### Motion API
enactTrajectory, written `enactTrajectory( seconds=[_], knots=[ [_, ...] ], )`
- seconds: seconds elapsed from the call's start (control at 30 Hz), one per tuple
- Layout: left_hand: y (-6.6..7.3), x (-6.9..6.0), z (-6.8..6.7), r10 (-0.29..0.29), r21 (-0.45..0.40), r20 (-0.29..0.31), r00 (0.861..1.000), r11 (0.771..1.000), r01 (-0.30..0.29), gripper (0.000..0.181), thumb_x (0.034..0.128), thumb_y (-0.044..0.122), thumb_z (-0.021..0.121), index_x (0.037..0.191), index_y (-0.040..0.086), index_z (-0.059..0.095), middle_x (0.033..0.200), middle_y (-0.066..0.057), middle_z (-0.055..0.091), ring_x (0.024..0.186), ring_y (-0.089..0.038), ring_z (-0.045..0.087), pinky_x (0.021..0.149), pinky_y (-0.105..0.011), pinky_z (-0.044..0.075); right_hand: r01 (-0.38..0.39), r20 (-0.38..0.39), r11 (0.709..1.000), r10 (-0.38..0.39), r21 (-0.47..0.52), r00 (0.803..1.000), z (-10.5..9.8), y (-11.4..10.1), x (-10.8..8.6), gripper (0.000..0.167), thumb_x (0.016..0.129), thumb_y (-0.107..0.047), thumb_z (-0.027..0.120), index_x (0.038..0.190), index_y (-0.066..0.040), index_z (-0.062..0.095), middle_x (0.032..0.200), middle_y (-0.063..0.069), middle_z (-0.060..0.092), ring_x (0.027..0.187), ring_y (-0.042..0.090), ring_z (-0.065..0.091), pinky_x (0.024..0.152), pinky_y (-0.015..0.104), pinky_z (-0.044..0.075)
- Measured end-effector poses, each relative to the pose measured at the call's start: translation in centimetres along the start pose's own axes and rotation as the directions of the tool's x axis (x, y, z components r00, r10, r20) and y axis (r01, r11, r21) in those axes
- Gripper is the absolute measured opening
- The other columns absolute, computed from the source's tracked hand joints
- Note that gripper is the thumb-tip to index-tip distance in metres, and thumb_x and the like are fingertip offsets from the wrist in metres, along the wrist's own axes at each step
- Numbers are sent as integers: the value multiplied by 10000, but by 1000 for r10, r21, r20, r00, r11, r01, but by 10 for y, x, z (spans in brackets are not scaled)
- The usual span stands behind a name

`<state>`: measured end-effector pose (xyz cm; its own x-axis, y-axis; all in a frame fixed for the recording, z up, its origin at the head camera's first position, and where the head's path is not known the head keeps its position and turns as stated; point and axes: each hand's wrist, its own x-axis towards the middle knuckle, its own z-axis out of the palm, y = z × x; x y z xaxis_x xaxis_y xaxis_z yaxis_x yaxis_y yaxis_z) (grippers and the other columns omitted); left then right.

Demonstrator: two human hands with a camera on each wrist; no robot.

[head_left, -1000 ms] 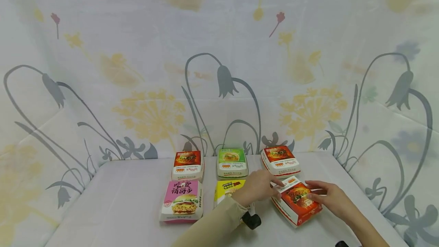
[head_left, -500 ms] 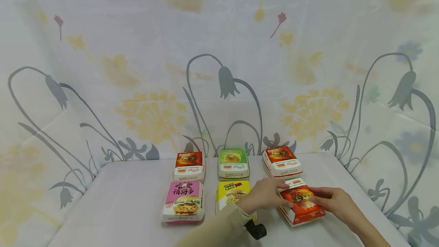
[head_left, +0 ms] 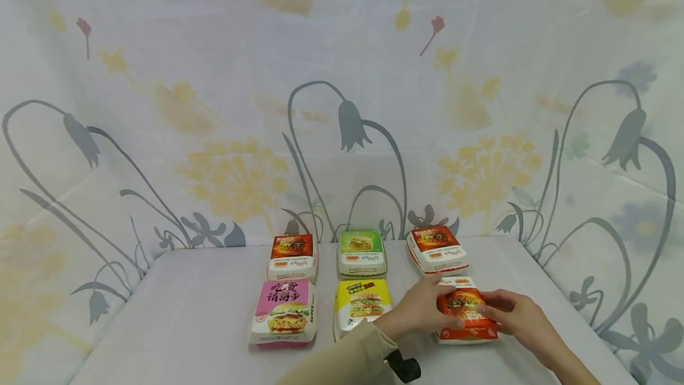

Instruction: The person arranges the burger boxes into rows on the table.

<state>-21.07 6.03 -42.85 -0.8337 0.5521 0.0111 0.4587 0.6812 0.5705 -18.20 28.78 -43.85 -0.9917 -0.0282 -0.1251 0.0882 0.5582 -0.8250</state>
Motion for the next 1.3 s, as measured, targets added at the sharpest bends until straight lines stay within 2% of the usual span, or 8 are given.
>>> enactTrajectory(
  seconds=[0.2, 0.33, 0.5, 0.6, 0.73, 0.9, 1.07, 1.3],
  knots=[
    [0, -1, 2, -21, -12, -17, 1000, 1000, 21, 632, 828, 460, 785, 1403, 283, 593, 1535, 81, 395, 1366, -142, 399, 1058, -344, 404, -2, 47, 1000, 1, 28, 999, -6, 0, 4, 578, 926, -319, 719, 1314, 87, 582, 1263, 241, 620, 990, 242, 675, 774, 361, 588],
    [-1, -1, 3, -26, -29, -15, 1000, 999, 25, 628, 823, 447, 797, 1396, 283, 600, 1534, 86, 395, 1368, -146, 401, 1057, -347, 408, 27, 48, 999, -26, -22, 998, -8, 3, 11, 613, 939, -369, 693, 1353, 65, 563, 1302, 249, 604, 1089, 314, 645, 846, 425, 567],
    [-2, 0, 3, -18, -23, -6, 1000, 1000, 18, 631, 825, 458, 794, 1401, 293, 595, 1552, 96, 372, 1393, -149, 380, 1069, -353, 401, 111, 35, 990, -109, -86, 993, -5, 5, 22, 643, 963, -422, 645, 1415, 18, 524, 1423, 248, 512, 1327, 493, 410, 975, 655, 415],
    [-2, 1, 2, -13, 5, 1, 1000, 1000, 13, 646, 826, 469, 791, 1416, 323, 572, 1560, 110, 355, 1400, -141, 368, 1073, -352, 399, 142, 44, 988, -139, -59, 989, -1, 5, 29, 639, 970, -421, 633, 1448, -17, 502, 1498, 222, 436, 1397, 509, 287, 1003, 724, 323],
    [-1, 0, 0, 13, 72, 6, 1000, 997, -14, 660, 832, 488, 776, 1434, 349, 544, 1561, 118, 358, 1440, -162, 319, 1089, -366, 387, 150, 54, 987, -147, -62, 988, 2, 5, 34, 607, 983, -421, 611, 1436, -27, 522, 1485, 250, 440, 1375, 511, 328, 992, 716, 344],
    [0, -2, -2, 31, 139, -9, 999, 990, -29, 609, 836, 498, 766, 1400, 366, 580, 1522, 159, 411, 1467, -166, 273, 1088, -390, 392, 105, 70, 992, -100, -64, 992, 5, 9, 34, 601, 991, -434, 593, 1413, -10, 539, 1471, 283, 437, 1366, 535, 320, 995, 727, 327],
    [0, -3, -3, 58, 178, -32, 998, 983, -52, 542, 832, 473, 779, 1345, 377, 630, 1458, 219, 469, 1399, -72, 357, 1045, -327, 421, 102, 60, 992, -97, -80, 993, 7, 10, 31, 596, 990, -432, 596, 1397, 0, 546, 1453, 290, 455, 1349, 536, 339, 993, 710, 350],
    [-4, -5, -5, 122, 200, -72, 990, 974, -105, 432, 835, 411, 794, 1255, 378, 698, 1260, 256, 603, 1157, 25, 514, 906, -213, 454, 117, 22, 981, -115, -153, 993, 5, 14, 29, 548, 958, -437, 645, 1330, -36, 613, 1365, 263, 549, 1241, 493, 490, 938, 639, 445]
  ],
)
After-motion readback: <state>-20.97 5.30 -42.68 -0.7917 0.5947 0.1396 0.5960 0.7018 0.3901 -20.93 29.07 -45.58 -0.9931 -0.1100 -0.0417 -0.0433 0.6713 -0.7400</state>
